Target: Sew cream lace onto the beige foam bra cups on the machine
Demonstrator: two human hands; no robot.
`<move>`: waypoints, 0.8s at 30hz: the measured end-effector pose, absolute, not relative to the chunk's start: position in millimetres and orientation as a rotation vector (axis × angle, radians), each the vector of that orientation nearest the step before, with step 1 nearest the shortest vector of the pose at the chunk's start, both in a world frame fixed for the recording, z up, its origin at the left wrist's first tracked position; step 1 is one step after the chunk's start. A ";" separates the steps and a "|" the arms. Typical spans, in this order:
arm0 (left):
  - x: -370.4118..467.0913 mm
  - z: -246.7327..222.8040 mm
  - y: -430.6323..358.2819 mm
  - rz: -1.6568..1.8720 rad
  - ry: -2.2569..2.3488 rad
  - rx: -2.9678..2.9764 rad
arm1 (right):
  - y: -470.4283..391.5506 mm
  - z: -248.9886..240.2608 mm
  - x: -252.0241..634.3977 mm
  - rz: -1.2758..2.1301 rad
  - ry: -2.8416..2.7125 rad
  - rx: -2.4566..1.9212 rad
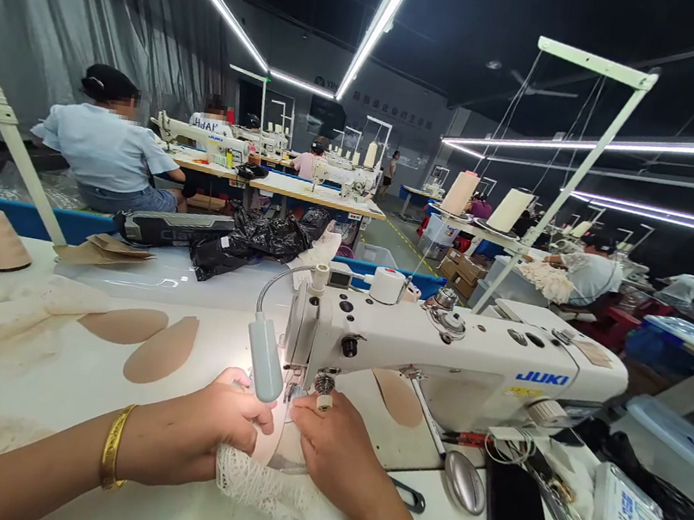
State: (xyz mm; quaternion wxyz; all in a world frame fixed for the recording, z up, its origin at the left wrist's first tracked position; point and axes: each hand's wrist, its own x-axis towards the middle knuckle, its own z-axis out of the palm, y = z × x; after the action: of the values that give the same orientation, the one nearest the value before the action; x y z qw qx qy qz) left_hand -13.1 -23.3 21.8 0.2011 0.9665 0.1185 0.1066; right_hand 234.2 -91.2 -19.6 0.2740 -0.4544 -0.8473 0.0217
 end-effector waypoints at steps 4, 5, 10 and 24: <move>-11.7 21.2 -16.0 0.344 0.354 2.762 | -91.8 -19.3 234.3 0.045 -2.271 -1.234; -11.5 21.2 -14.6 0.357 0.362 2.783 | -92.0 -18.9 234.1 0.041 -2.271 -1.237; -11.7 18.2 -14.9 0.413 0.328 2.900 | -97.6 -10.9 231.2 0.067 -2.329 -1.132; -5.0 11.9 -16.6 0.507 0.296 3.165 | -109.5 2.6 224.1 0.177 -2.410 -0.967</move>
State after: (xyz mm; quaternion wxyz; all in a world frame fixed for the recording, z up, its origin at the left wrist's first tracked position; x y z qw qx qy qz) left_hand -5.0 -16.6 11.9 -0.0386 0.9825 0.0917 0.1575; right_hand 224.1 -109.5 2.6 0.2662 -0.3580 -0.8926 0.0656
